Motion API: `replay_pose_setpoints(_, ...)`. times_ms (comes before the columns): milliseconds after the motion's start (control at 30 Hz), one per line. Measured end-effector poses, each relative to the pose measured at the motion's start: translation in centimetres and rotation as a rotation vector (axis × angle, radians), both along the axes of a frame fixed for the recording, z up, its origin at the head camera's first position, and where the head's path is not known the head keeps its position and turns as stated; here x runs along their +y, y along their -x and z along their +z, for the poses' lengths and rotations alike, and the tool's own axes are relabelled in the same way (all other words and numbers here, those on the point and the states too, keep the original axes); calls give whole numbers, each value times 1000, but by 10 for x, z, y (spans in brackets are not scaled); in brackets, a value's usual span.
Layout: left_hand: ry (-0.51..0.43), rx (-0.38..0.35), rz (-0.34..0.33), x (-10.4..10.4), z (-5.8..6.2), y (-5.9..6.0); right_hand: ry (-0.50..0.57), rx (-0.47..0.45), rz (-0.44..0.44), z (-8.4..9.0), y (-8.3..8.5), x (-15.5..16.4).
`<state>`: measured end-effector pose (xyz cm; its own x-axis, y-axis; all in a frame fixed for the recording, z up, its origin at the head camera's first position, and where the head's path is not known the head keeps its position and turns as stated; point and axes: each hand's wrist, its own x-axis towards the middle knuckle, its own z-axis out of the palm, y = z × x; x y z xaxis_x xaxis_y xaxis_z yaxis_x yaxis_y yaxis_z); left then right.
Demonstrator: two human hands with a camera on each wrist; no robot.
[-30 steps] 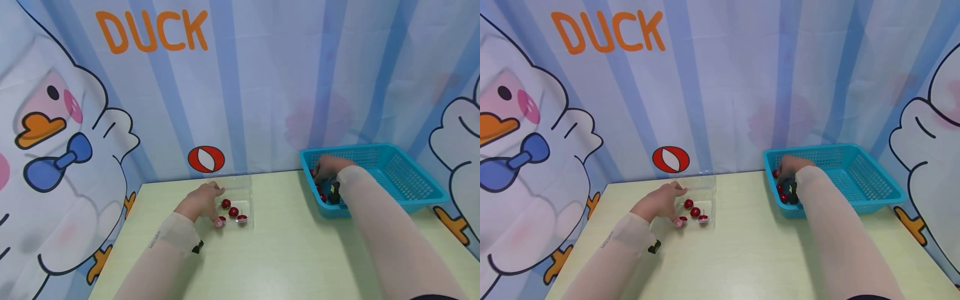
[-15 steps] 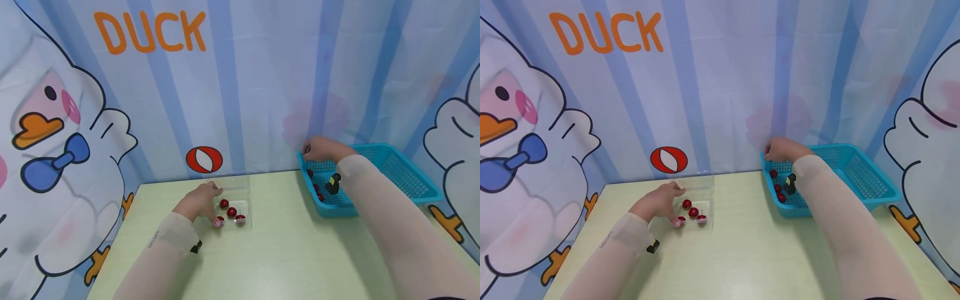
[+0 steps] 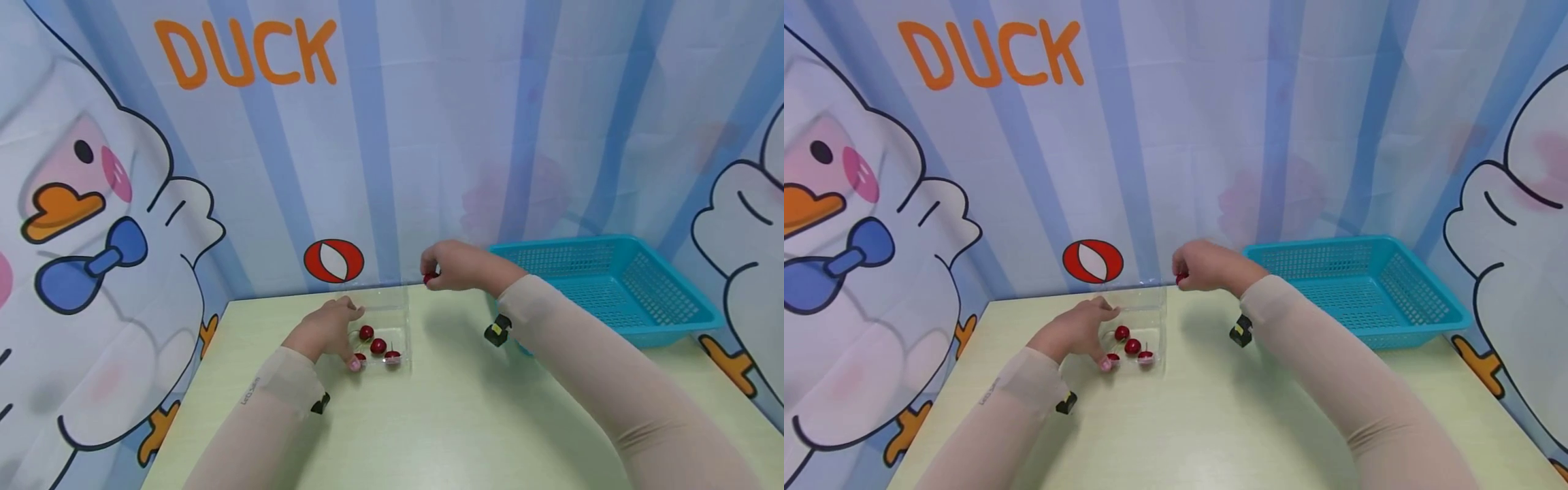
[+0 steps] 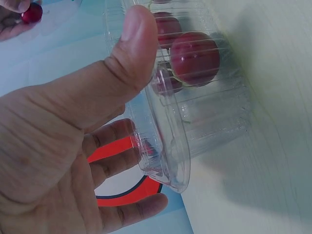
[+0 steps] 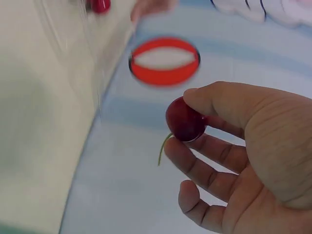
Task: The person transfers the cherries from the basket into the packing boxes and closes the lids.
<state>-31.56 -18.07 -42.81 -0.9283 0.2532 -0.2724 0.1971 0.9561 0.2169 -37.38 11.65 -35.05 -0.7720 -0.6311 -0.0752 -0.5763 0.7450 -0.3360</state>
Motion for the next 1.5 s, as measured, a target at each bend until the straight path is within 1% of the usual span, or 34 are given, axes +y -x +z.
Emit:
replay_pose_setpoints(133,-3,-3,4,0,0,0,-3,1,93,-15,-11,-33)
replay_pose_setpoints(233,-4,-1,3,0,-1,0,-44,23,172,-33,-16,-54)
replay_pose_setpoints(333,-2,6,-1,1,-2,0,-83,31,218,-52,-19,-70)
replay_pose_setpoints(433,-1,14,-6,0,-4,1,-114,21,221,-68,-22,-81)
replay_pose_setpoints(533,-2,19,-14,-1,-4,2,-136,-1,195,-79,-24,-88)
replay_pose_setpoints(733,3,28,-29,-1,-4,2,-158,-14,173,-90,-26,-98)
replay_pose_setpoints(867,8,29,-35,0,-3,1,-165,-25,179,-87,-27,-99)
replay_pose_setpoints(967,9,28,-37,0,-2,1,-169,-32,183,-80,-26,-95)
replay_pose_setpoints(1100,20,27,-35,-1,-2,1,-141,-27,189,-66,-21,-84)
replay_pose_setpoints(1233,26,18,-26,-1,-2,1,-100,-20,180,-46,-14,-64)
replay_pose_setpoints(1367,17,8,-10,-1,-2,1,-77,-16,124,-25,-5,-35)
replay_pose_setpoints(1500,16,10,-9,0,-3,1,-56,-8,34,-8,7,0)
